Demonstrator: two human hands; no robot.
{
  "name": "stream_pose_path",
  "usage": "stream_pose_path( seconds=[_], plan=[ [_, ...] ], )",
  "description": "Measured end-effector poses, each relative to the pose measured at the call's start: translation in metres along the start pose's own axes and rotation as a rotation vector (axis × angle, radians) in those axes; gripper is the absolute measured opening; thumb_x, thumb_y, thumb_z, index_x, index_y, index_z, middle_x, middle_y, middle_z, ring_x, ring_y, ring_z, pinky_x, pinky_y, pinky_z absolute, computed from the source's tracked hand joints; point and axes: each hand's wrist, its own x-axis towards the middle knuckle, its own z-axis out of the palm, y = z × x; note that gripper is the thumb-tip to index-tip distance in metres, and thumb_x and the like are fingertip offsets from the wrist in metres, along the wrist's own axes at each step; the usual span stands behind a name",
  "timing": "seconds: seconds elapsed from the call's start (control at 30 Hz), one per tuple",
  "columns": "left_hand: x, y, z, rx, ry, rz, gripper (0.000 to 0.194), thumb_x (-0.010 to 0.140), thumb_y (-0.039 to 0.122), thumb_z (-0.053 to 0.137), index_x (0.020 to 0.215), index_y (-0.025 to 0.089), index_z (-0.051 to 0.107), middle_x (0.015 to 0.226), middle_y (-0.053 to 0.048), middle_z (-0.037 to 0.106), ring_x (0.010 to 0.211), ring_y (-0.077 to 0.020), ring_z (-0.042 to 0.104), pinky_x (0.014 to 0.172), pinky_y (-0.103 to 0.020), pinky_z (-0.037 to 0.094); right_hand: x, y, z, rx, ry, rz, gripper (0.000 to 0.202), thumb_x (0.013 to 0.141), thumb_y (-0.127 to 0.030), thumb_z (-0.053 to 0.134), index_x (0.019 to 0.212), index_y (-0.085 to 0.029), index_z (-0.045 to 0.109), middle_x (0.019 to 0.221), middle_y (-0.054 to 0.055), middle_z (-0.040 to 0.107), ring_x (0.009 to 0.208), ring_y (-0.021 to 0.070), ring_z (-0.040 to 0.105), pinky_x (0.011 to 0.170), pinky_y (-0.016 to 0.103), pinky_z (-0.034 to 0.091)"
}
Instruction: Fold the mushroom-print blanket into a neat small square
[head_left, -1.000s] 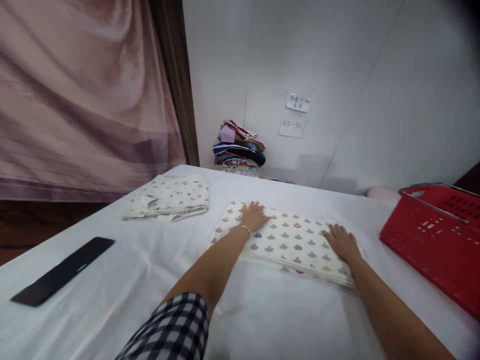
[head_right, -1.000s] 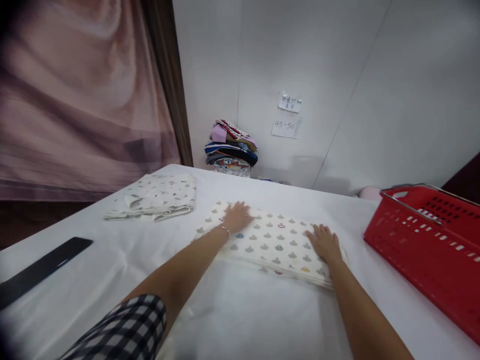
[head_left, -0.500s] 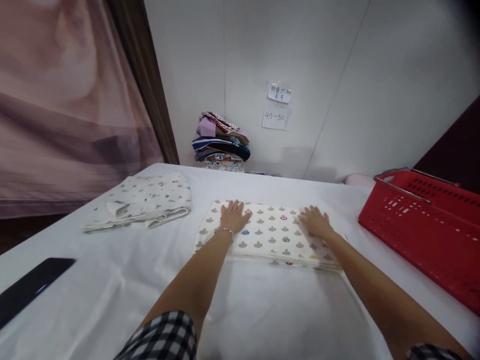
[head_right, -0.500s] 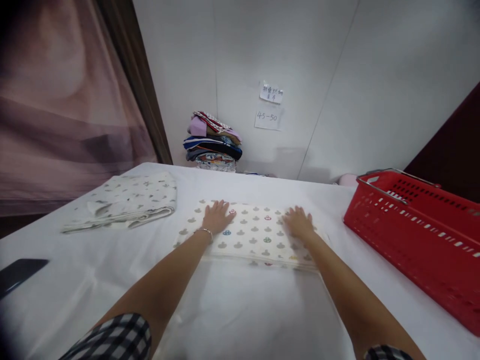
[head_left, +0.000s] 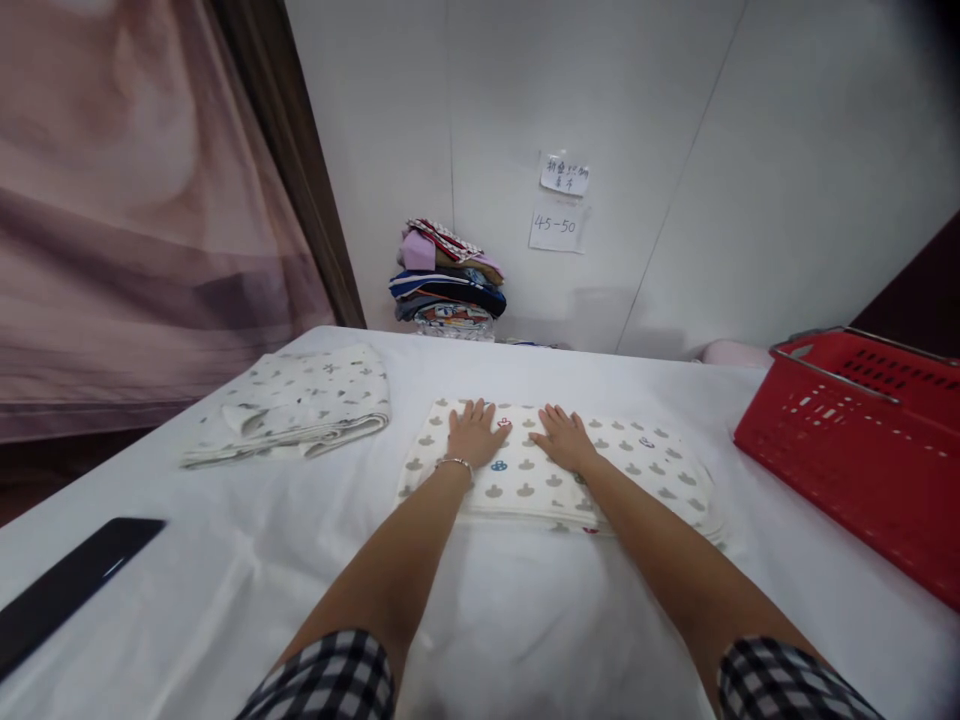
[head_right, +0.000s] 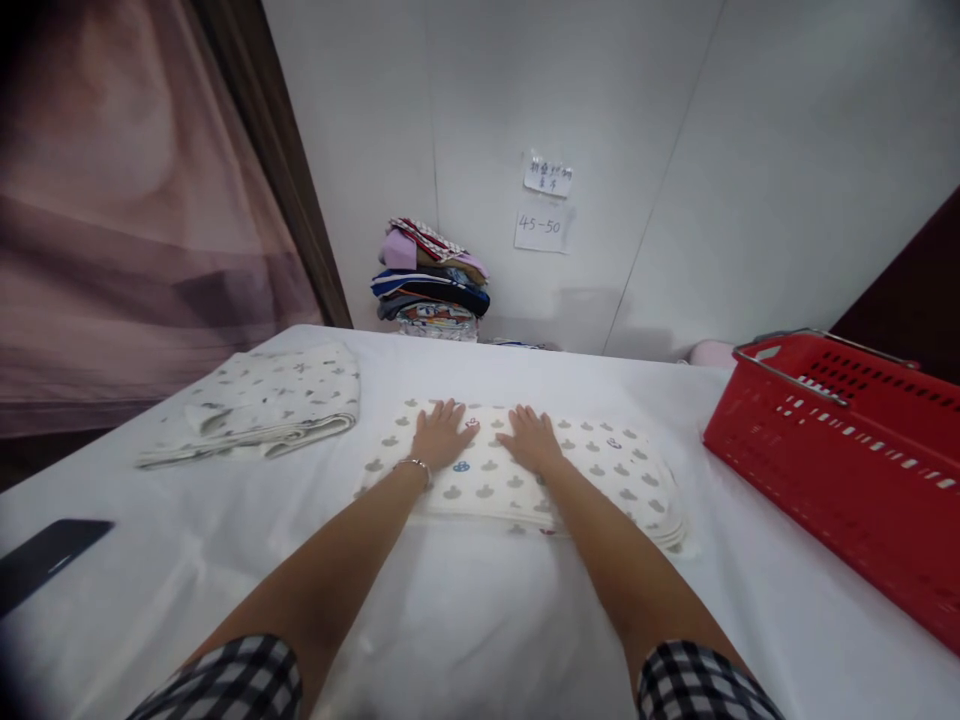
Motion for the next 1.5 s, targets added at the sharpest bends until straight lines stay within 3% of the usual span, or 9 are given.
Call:
stream_pose_path(
  seconds=[0.17, 0.37, 0.53, 0.67, 0.83, 1.03, 1.23, 1.37, 1.5],
  plan=[
    [-0.011, -0.024, -0.015, 0.011, -0.063, 0.006, 0.076, 0.085, 0.066, 0.022, 0.145, 0.019, 0.029, 0.156, -0.007, 0.016, 0.143, -0.0265, 0.006, 0.113, -0.053, 0.008, 0.002, 0.003, 0.003, -0.015, -0.002, 0.010, 0.068, 0.093, -0.058, 0.016, 0.148, -0.019, 0.021, 0.156, 0.006, 0.015, 0.143, 0.0229, 0.007, 0.113, 0.046, 0.005],
    [-0.038, -0.062, -0.017, 0.017, -0.002, -0.096, 0.074, 0.086, 0.066, 0.018, 0.145, 0.023, 0.027, 0.156, -0.004, 0.013, 0.143, -0.0255, 0.008, 0.111, -0.058, 0.012, 0.005, 0.005, 0.009, -0.017, 0.004, 0.003, 0.071, 0.092, -0.061, 0.015, 0.148, -0.019, 0.021, 0.156, 0.006, 0.013, 0.143, 0.0235, 0.006, 0.113, 0.046, 0.005],
    [-0.038, -0.058, -0.014, 0.012, -0.009, -0.104, 0.073, 0.086, 0.065, 0.020, 0.145, 0.023, 0.027, 0.156, -0.003, 0.013, 0.143, -0.0261, 0.008, 0.111, -0.057, 0.014, 0.001, 0.003, 0.006, -0.013, -0.015, 0.016, 0.070, 0.092, -0.059, 0.015, 0.148, -0.018, 0.021, 0.156, 0.007, 0.013, 0.143, 0.0227, 0.007, 0.113, 0.046, 0.005],
    [-0.037, -0.058, -0.016, 0.008, -0.011, -0.096, 0.073, 0.087, 0.065, 0.019, 0.146, 0.023, 0.026, 0.156, -0.004, 0.013, 0.143, -0.0268, 0.007, 0.111, -0.057, 0.014, 0.003, -0.003, -0.011, -0.007, -0.081, 0.042, 0.067, 0.092, -0.056, 0.019, 0.147, -0.018, 0.023, 0.156, 0.007, 0.014, 0.143, 0.0247, 0.008, 0.113, 0.047, 0.007],
    [-0.037, -0.059, -0.013, 0.017, 0.013, -0.092, 0.072, 0.087, 0.065, 0.019, 0.145, 0.022, 0.028, 0.156, -0.005, 0.014, 0.143, -0.0267, 0.009, 0.110, -0.057, 0.015, 0.016, -0.039, -0.033, 0.016, 0.001, 0.032, 0.068, 0.092, -0.056, 0.019, 0.148, -0.017, 0.018, 0.157, 0.007, 0.006, 0.143, 0.0221, -0.001, 0.113, 0.047, 0.004],
    [-0.036, -0.061, -0.008, 0.032, 0.040, -0.086, 0.073, 0.087, 0.066, 0.017, 0.144, 0.023, 0.029, 0.156, -0.005, 0.017, 0.143, -0.0265, 0.011, 0.110, -0.058, 0.015, 0.023, -0.074, -0.005, 0.021, -0.050, -0.008, 0.069, 0.092, -0.055, 0.019, 0.149, -0.016, 0.016, 0.157, 0.006, 0.008, 0.143, 0.0215, 0.001, 0.112, 0.046, 0.001],
    [-0.035, -0.061, -0.010, 0.031, 0.038, -0.093, 0.074, 0.086, 0.066, 0.018, 0.145, 0.022, 0.030, 0.155, -0.006, 0.017, 0.143, -0.0277, 0.010, 0.109, -0.058, 0.016, 0.023, -0.074, 0.001, 0.032, -0.061, -0.017, 0.068, 0.092, -0.056, 0.020, 0.149, -0.018, 0.016, 0.157, 0.007, 0.009, 0.143, 0.0216, 0.001, 0.112, 0.046, 0.001],
    [-0.037, -0.059, -0.015, 0.025, 0.035, -0.090, 0.071, 0.087, 0.063, 0.019, 0.144, 0.023, 0.031, 0.155, -0.007, 0.017, 0.143, -0.0272, 0.012, 0.109, -0.059, 0.017, 0.023, -0.072, -0.015, 0.121, -0.073, 0.008, 0.066, 0.092, -0.056, 0.021, 0.147, -0.019, 0.023, 0.156, 0.007, 0.012, 0.143, 0.0220, 0.005, 0.112, 0.046, 0.006],
    [-0.038, -0.058, -0.021, 0.041, 0.047, -0.077, 0.069, 0.087, 0.061, 0.021, 0.142, 0.022, 0.035, 0.155, -0.006, 0.018, 0.142, -0.0281, 0.014, 0.107, -0.060, 0.021, 0.009, -0.039, -0.039, 0.131, 0.024, 0.067, 0.068, 0.091, -0.059, 0.020, 0.147, -0.021, 0.023, 0.157, 0.005, 0.009, 0.143, 0.0213, 0.000, 0.113, 0.044, 0.005]
  ],
)
